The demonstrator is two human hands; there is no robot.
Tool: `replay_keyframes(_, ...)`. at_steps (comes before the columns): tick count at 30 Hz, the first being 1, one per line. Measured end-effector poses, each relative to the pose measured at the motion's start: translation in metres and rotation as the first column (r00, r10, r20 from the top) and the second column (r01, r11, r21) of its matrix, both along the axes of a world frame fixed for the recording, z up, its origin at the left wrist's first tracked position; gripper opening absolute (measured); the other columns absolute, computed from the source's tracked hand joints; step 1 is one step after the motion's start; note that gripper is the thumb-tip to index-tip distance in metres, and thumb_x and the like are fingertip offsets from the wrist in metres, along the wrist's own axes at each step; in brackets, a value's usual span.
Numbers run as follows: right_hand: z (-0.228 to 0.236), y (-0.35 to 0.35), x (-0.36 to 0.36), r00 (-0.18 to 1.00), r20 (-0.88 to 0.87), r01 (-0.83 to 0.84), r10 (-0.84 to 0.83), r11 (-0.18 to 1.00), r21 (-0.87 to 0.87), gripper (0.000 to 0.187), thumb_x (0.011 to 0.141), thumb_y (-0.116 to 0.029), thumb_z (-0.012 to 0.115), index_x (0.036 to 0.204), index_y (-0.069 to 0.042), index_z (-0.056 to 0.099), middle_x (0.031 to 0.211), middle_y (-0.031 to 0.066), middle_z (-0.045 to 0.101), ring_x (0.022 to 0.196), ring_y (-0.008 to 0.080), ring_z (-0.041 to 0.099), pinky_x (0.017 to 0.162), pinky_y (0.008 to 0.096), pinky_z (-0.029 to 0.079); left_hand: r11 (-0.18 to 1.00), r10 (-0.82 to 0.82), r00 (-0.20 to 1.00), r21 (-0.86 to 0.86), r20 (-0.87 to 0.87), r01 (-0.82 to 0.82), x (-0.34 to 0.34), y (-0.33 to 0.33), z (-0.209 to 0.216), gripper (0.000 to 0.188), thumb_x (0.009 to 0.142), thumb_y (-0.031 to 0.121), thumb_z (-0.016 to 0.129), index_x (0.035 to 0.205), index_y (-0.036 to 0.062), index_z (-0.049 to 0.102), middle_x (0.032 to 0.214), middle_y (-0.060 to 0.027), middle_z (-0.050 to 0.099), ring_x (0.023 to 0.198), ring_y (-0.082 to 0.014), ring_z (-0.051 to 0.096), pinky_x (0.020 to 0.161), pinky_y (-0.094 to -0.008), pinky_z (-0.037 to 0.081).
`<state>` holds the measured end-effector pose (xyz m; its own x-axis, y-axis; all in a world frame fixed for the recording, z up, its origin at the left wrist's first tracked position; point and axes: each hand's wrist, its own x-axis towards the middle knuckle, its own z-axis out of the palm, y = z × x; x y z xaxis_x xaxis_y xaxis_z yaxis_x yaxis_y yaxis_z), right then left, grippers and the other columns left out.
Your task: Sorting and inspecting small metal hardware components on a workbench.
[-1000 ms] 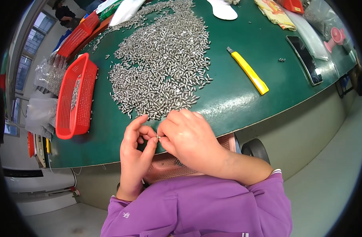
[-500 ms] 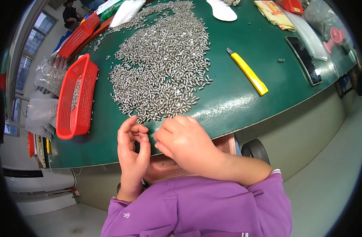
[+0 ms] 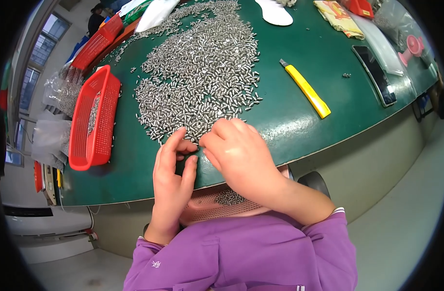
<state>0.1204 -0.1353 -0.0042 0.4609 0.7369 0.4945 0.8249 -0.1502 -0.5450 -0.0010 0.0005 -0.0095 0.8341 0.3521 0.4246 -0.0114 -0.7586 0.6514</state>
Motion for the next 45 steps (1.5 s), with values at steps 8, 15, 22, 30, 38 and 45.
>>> replay_keyframes(8, 0.001, 0.001, -0.006, 0.997, -0.043, -0.055, 0.057, 0.997, 0.049, 0.013, 0.081, -0.007, 0.073, 0.091, -0.007, 0.065, 0.089, 0.0079, 0.055, 0.086, 0.0296, 0.057, 0.074, 0.0421, 0.048, 0.992, 0.010, 1.000, -0.125, -0.017, -0.012, -0.008, 0.001, -0.004, 0.058, 0.084, -0.009, 0.068, 0.139, 0.0000, 0.053, 0.096, -0.0076, 0.067, 0.089, -0.0220, 0.062, 0.080, -0.0349, 0.052)
replay_keyframes(15, -0.003, 0.003, -0.004, 0.998, -0.016, -0.060, 0.060, 0.998, 0.020, 0.012, 0.081, -0.009, 0.073, 0.089, -0.007, 0.065, 0.087, 0.0081, 0.056, 0.084, 0.0298, 0.057, 0.072, 0.0422, 0.048, 0.995, 0.043, 0.999, -0.087, -0.027, -0.046, -0.007, -0.002, -0.001, 0.057, 0.085, -0.008, 0.069, 0.138, -0.0010, 0.053, 0.094, -0.0074, 0.067, 0.088, -0.0211, 0.061, 0.079, -0.0346, 0.052)
replay_keyframes(22, 0.000, -0.002, -0.008, 0.995, -0.085, -0.040, 0.042, 0.999, 0.032, 0.011, 0.080, -0.011, 0.075, 0.085, -0.008, 0.066, 0.084, 0.0074, 0.057, 0.082, 0.0298, 0.059, 0.071, 0.0425, 0.049, 0.991, 0.048, 0.998, -0.121, -0.037, -0.052, -0.010, -0.003, 0.001, 0.053, 0.085, -0.009, 0.069, 0.135, -0.0016, 0.055, 0.093, -0.0074, 0.067, 0.087, -0.0206, 0.061, 0.079, -0.0344, 0.053)
replay_keyframes(30, -0.001, 0.000, -0.009, 0.993, -0.114, -0.026, 0.030, 0.999, 0.044, 0.011, 0.078, -0.010, 0.075, 0.081, -0.008, 0.065, 0.082, 0.0073, 0.057, 0.080, 0.0299, 0.059, 0.070, 0.0431, 0.049, 0.982, 0.051, 0.995, -0.175, -0.080, -0.065, -0.011, -0.004, 0.003, 0.054, 0.084, -0.007, 0.071, 0.135, -0.0013, 0.055, 0.092, -0.0055, 0.069, 0.087, -0.0192, 0.062, 0.081, -0.0344, 0.052)
replay_keyframes(38, -0.004, -0.003, -0.010, 0.993, -0.094, -0.063, 0.067, 0.997, 0.046, 0.013, 0.077, -0.011, 0.074, 0.079, -0.009, 0.062, 0.082, 0.0062, 0.056, 0.080, 0.0293, 0.058, 0.070, 0.0426, 0.047, 0.973, 0.021, 0.998, -0.229, -0.057, -0.034, -0.015, -0.002, -0.007, 0.055, 0.083, -0.007, 0.071, 0.135, -0.0006, 0.054, 0.091, -0.0042, 0.068, 0.087, -0.0193, 0.064, 0.084, -0.0352, 0.052)
replay_keyframes(45, -0.006, -0.009, -0.014, 0.995, -0.075, -0.057, 0.060, 0.997, 0.048, 0.011, 0.079, -0.011, 0.074, 0.083, -0.010, 0.064, 0.085, 0.0043, 0.057, 0.084, 0.0275, 0.057, 0.073, 0.0421, 0.046, 0.979, -0.040, 0.999, -0.201, -0.030, 0.033, -0.019, -0.003, -0.011, 0.060, 0.085, -0.013, 0.068, 0.140, -0.0016, 0.049, 0.096, -0.0056, 0.065, 0.090, -0.0122, 0.063, 0.084, -0.0263, 0.053)
